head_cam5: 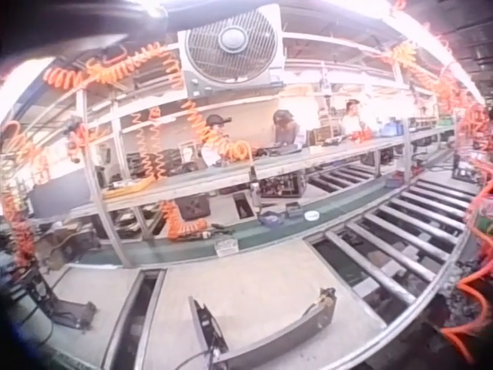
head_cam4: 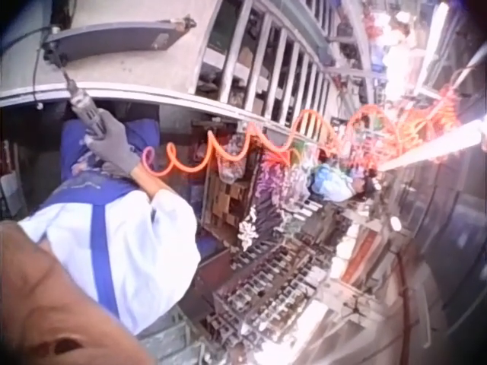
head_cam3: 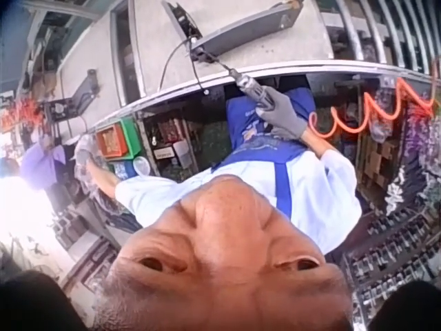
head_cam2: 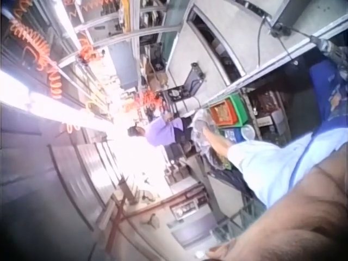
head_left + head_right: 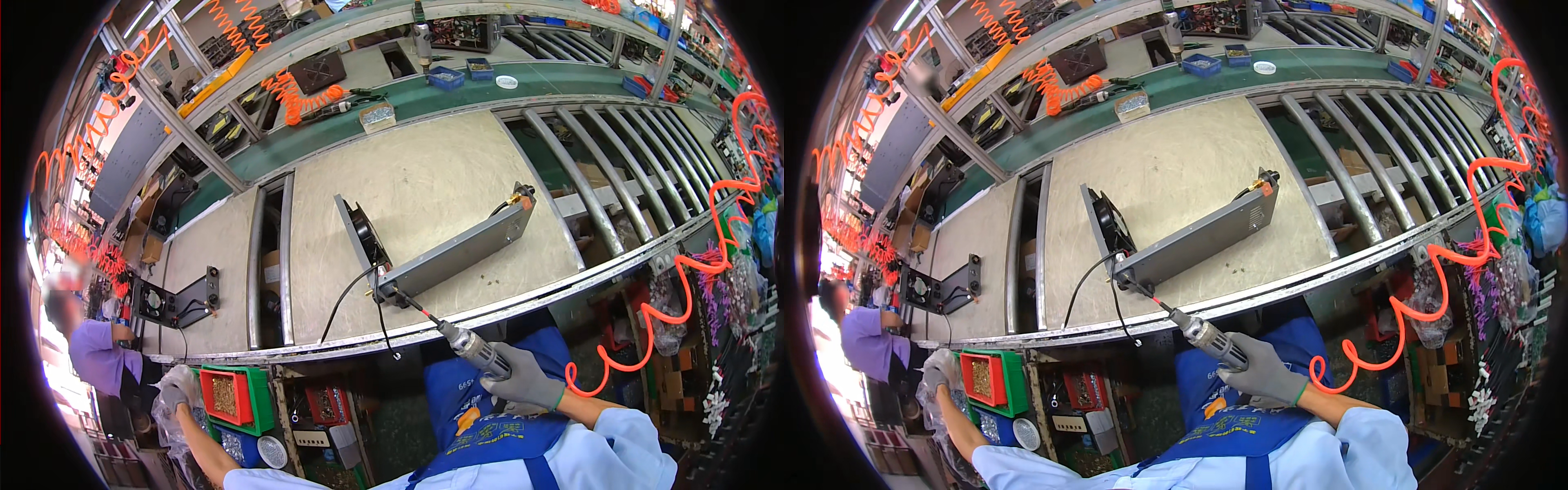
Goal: The person assembles an electronic unit by attaching a cooling fan to an electronic housing with screws, connecting a circuit board with wire connectors, and securing the components with a pneumatic screwdriver.
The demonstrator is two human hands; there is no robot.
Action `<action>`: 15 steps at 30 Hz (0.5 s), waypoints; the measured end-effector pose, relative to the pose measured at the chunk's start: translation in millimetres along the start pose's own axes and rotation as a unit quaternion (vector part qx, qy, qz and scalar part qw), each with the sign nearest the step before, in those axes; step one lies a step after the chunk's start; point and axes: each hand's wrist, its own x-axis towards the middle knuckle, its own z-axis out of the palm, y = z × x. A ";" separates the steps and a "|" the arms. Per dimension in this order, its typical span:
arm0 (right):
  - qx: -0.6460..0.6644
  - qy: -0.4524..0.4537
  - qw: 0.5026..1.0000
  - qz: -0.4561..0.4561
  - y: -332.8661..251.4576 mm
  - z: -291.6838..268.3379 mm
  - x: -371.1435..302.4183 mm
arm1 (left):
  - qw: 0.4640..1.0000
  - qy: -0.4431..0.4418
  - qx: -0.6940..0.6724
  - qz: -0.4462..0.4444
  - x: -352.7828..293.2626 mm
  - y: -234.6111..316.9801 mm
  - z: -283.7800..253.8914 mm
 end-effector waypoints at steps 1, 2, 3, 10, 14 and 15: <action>0.000 -0.004 1.000 0.002 -0.9 -0.6 0.2 | 1.000 0.007 0.001 -0.017 -3.5 -7.1 -5.6; -0.001 -0.007 1.000 0.004 -1.8 -1.3 0.2 | 0.999 0.014 0.001 -0.033 -6.6 -13.7 -11.3; -0.002 -0.009 1.000 0.003 -2.7 -1.9 -0.5 | 0.998 0.021 0.001 -0.051 -9.7 -19.0 -16.7; 0.022 -0.001 1.000 -0.009 -0.7 -10.3 0.4 | 0.987 0.068 0.018 -0.147 -14.6 -53.0 -74.2; 0.038 0.011 0.999 -0.009 4.2 -17.3 -3.9 | 0.976 0.077 0.055 -0.194 -28.4 -99.8 -119.2; 0.036 0.021 0.999 -0.016 7.8 -20.0 -5.2 | 0.978 0.124 0.013 -0.169 -23.2 -90.5 -127.7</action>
